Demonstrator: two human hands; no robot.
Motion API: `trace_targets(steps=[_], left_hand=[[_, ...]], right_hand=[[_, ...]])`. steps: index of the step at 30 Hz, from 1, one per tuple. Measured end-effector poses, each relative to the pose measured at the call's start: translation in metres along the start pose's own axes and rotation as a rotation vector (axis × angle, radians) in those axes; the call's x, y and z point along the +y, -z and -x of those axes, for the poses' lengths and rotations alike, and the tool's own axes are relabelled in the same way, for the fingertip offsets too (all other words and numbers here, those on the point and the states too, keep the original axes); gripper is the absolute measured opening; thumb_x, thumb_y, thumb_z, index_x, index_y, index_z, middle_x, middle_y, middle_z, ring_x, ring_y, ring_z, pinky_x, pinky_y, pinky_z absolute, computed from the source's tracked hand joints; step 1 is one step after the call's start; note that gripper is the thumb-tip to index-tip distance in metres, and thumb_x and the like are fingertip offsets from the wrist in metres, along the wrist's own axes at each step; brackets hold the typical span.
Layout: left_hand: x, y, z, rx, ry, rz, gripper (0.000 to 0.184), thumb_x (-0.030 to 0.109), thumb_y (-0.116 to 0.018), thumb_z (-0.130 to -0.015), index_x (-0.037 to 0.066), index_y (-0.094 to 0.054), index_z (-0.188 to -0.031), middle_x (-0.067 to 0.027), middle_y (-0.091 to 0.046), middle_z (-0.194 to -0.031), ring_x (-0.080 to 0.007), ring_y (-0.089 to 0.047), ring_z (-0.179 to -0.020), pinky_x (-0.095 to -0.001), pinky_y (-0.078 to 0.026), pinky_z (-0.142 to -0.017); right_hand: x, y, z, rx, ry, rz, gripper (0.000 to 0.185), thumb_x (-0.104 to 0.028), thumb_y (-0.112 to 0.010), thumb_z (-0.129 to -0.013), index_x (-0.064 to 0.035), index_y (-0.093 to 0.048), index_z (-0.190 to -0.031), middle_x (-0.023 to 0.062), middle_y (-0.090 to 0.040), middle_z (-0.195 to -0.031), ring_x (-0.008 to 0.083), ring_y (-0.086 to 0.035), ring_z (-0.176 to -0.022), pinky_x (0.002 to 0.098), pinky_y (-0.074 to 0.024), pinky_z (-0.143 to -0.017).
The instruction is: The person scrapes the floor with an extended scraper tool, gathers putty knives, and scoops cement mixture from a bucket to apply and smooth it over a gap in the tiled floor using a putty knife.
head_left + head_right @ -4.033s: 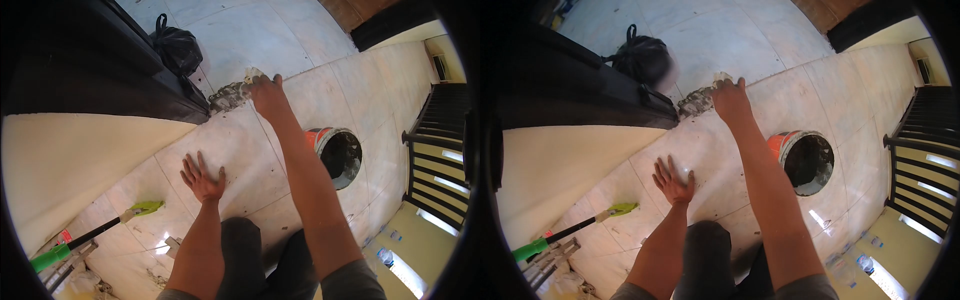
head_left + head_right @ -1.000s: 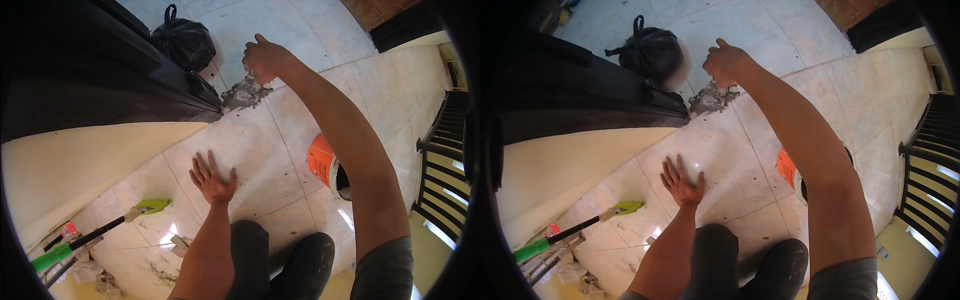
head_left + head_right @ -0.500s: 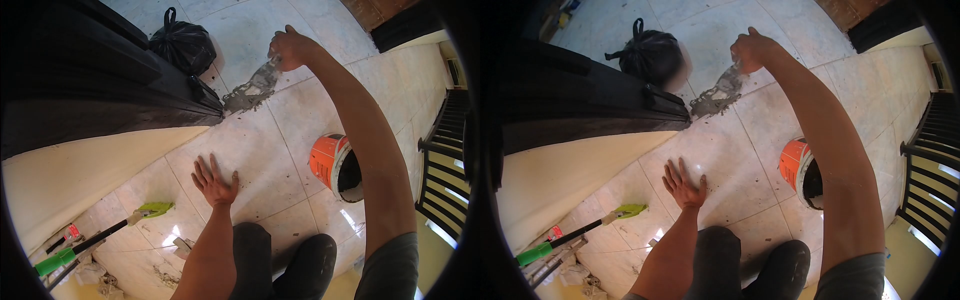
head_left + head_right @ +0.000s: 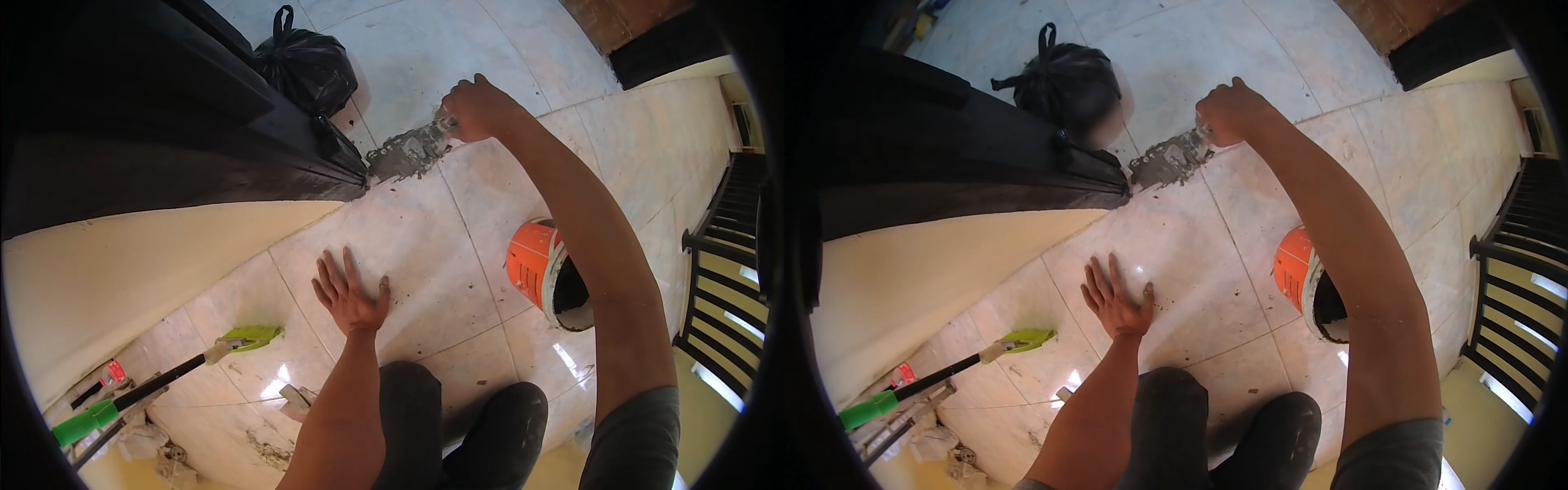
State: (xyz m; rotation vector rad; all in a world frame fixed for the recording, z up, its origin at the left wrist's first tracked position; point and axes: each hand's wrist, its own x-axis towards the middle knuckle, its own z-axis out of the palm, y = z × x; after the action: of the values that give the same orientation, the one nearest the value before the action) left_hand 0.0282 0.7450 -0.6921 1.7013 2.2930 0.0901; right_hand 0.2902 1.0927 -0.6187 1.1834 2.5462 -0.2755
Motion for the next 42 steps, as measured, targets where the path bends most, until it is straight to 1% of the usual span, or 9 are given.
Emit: trace_targets(steps=[10,12,14,26,28,32,34,38,42], left_hand=[[0.001,0.001,0.0,0.006,-0.003,-0.013,0.102,0.055,-0.071,-0.086,0.02,-0.027,-0.171,-0.0167,-0.015,-0.179,-0.0377,-0.013,-0.165,-0.0573,-0.006,-0.133],[0.002,0.001,0.0,0.001,0.005,-0.014,0.102,0.054,-0.072,-0.086,0.02,-0.027,-0.172,-0.0169,-0.015,-0.179,-0.0376,-0.013,-0.165,-0.0572,-0.006,-0.133],[0.002,0.001,0.0,0.006,0.0,-0.015,0.102,0.054,-0.072,-0.086,0.02,-0.027,-0.172,-0.0171,-0.016,-0.179,-0.0375,-0.013,-0.165,-0.0572,-0.006,-0.133],[0.002,0.002,-0.001,0.003,0.006,-0.013,0.101,0.053,-0.073,-0.086,0.02,-0.029,-0.171,-0.017,-0.017,-0.179,-0.0378,-0.013,-0.165,-0.0577,-0.006,-0.133],[0.003,0.001,-0.001,0.005,0.006,-0.015,0.101,0.053,-0.073,-0.086,0.019,-0.029,-0.171,-0.0171,-0.017,-0.179,-0.0379,-0.013,-0.165,-0.0578,-0.006,-0.133],[0.001,0.001,0.0,0.02,-0.007,-0.019,0.1,0.053,-0.072,-0.087,0.018,-0.029,-0.17,-0.0175,-0.017,-0.178,-0.0382,-0.013,-0.165,-0.0581,-0.007,-0.132],[0.002,0.0,0.001,0.019,-0.022,-0.017,0.1,0.053,-0.072,-0.087,0.017,-0.03,-0.17,-0.0178,-0.017,-0.178,-0.0383,-0.013,-0.165,-0.0582,-0.007,-0.132],[0.003,0.002,0.003,0.012,-0.016,-0.016,0.1,0.053,-0.072,-0.087,0.017,-0.03,-0.17,-0.0186,-0.018,-0.178,-0.039,-0.013,-0.165,-0.0589,-0.008,-0.132],[0.002,0.001,0.0,0.02,-0.008,-0.015,0.1,0.053,-0.072,-0.087,0.017,-0.03,-0.17,-0.0182,-0.018,-0.178,-0.0388,-0.013,-0.165,-0.0586,-0.008,-0.132]], right_hand=[[0.003,0.022,0.008,0.002,-0.032,0.138,0.041,-0.04,-0.08,-0.082,-0.0156,-0.077,-0.115,0.0085,-0.076,-0.108,0.0285,-0.067,-0.116,0.05,-0.0447,-0.106],[-0.005,0.013,0.003,0.151,0.106,-0.068,0.04,-0.042,-0.079,-0.081,-0.0174,-0.079,-0.113,0.0076,-0.076,-0.105,0.0283,-0.067,-0.115,0.049,-0.0447,-0.106],[-0.018,0.008,-0.003,0.118,0.091,-0.069,0.039,-0.042,-0.08,-0.079,-0.0189,-0.08,-0.111,0.0073,-0.077,-0.105,0.0286,-0.067,-0.116,0.0494,-0.0442,-0.107],[0.019,0.009,0.018,-0.048,-0.07,0.023,0.048,-0.049,-0.078,-0.088,-0.0182,-0.077,-0.124,0.0089,-0.074,-0.12,0.0278,-0.064,-0.125,0.0513,-0.0431,-0.11],[0.024,0.008,0.021,0.003,-0.097,-0.185,0.05,-0.052,-0.077,-0.089,-0.017,-0.076,-0.125,0.009,-0.074,-0.124,0.0278,-0.062,-0.129,0.0507,-0.0436,-0.111],[0.013,-0.002,0.017,0.132,-0.082,-0.158,0.054,-0.056,-0.076,-0.09,-0.015,-0.076,-0.125,0.0113,-0.076,-0.121,0.031,-0.067,-0.121,0.0498,-0.0505,-0.105],[-0.002,0.002,0.017,0.115,-0.223,-0.285,0.052,-0.056,-0.076,-0.092,-0.0139,-0.079,-0.122,0.0128,-0.078,-0.108,0.0352,-0.073,-0.104,0.0477,-0.0565,-0.093],[-0.038,-0.009,0.036,0.284,-0.435,-0.471,0.048,-0.055,-0.073,-0.095,-0.012,-0.079,-0.118,0.0149,-0.078,-0.104,0.0399,-0.074,-0.096,0.0492,-0.0585,-0.088],[-0.131,-0.054,0.073,0.599,-0.759,-0.745,0.038,-0.044,-0.069,-0.101,-0.0115,-0.07,-0.12,0.0215,-0.071,-0.096,0.0427,-0.071,-0.094,0.0531,-0.0571,-0.08]])
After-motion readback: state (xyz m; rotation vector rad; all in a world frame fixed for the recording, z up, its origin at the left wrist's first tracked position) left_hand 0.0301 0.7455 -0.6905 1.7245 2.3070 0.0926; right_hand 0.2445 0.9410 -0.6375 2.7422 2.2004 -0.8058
